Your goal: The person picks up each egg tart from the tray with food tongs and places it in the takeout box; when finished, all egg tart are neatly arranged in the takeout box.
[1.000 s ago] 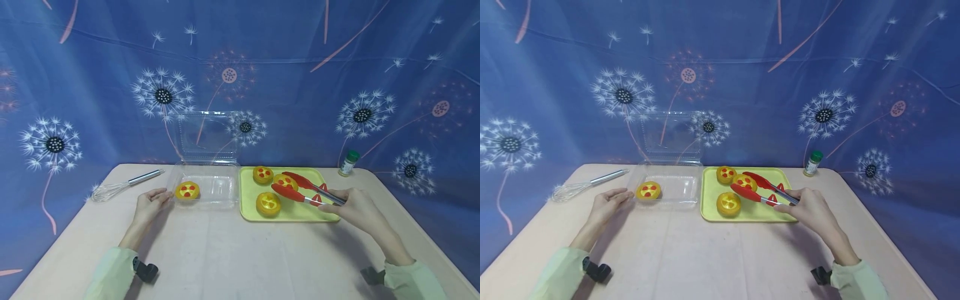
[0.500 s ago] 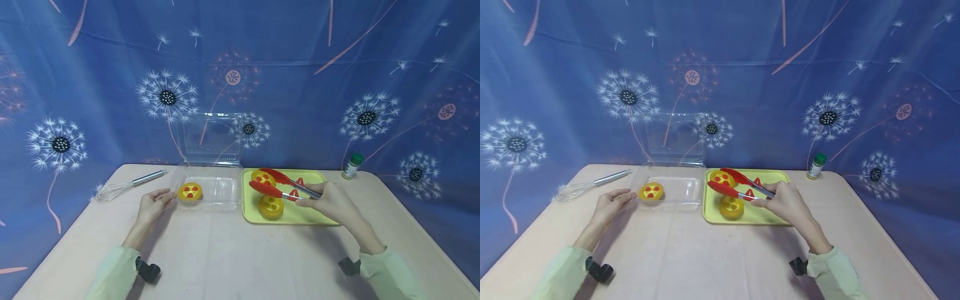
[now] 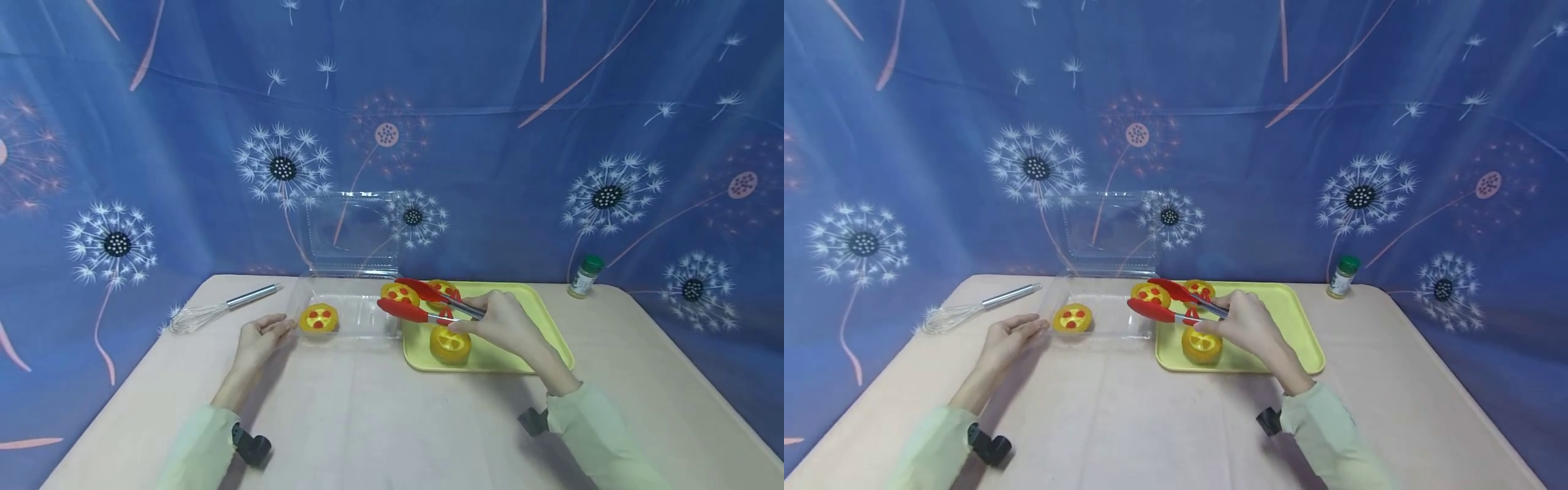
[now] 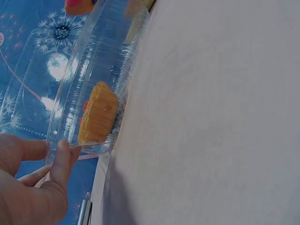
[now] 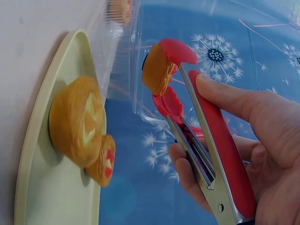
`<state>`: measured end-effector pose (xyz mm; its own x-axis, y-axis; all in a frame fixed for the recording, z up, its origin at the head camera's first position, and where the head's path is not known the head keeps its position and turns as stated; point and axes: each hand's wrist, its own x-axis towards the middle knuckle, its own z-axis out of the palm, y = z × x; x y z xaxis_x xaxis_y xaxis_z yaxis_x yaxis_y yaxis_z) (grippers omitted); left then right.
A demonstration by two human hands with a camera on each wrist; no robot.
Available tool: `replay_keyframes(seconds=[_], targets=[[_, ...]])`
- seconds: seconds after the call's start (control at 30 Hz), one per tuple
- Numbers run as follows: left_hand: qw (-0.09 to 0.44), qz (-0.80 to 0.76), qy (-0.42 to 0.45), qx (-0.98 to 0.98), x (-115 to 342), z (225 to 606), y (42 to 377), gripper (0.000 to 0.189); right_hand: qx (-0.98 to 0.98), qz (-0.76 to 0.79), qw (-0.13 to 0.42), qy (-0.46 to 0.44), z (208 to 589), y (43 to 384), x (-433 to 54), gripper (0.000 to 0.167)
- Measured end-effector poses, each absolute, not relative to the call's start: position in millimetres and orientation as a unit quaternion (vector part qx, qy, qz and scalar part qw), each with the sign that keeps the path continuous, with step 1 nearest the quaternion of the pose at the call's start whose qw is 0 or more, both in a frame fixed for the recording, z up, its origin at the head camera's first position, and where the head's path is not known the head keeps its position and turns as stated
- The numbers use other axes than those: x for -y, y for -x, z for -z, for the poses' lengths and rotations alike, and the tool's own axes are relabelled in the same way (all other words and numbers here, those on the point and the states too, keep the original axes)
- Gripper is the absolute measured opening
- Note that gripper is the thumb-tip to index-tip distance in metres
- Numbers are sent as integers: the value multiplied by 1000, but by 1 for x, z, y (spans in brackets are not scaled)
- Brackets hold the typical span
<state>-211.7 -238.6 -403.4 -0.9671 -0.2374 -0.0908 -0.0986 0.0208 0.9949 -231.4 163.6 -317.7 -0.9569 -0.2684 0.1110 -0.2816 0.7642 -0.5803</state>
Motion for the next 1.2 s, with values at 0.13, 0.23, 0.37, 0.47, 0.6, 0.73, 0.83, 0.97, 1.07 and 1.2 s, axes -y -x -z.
replay_keyframes(seconds=[0.13, 0.23, 0.37, 0.47, 0.6, 0.73, 0.83, 0.97, 1.07, 1.2], targets=[[54, 698, -114, 705, 237, 406, 213, 44, 933, -325, -2, -151, 320, 237, -155, 48], [57, 698, -109, 706, 236, 406, 213, 43, 933, -327, -12, -153, 321, 240, -148, 39], [62, 696, -105, 707, 235, 407, 212, 42, 934, -325, -18, -149, 322, 245, -139, 43], [61, 698, -104, 706, 236, 408, 212, 42, 935, -321, -22, -148, 323, 248, -132, 38], [59, 692, -108, 711, 237, 409, 212, 41, 937, -312, -27, -157, 324, 254, -122, 31], [60, 690, -108, 713, 237, 409, 212, 41, 938, -304, -29, -161, 327, 259, -114, 42], [62, 694, -107, 709, 237, 409, 213, 41, 939, -298, -30, -167, 328, 263, -108, 45], [61, 697, -108, 707, 237, 408, 213, 41, 943, -277, -21, -182, 329, 266, -101, 34], [59, 693, -109, 710, 238, 407, 212, 42, 948, -259, -12, -184, 329, 270, -95, 32], [57, 690, -107, 713, 238, 406, 211, 42, 952, -249, -12, -178, 329, 274, -86, 32]])
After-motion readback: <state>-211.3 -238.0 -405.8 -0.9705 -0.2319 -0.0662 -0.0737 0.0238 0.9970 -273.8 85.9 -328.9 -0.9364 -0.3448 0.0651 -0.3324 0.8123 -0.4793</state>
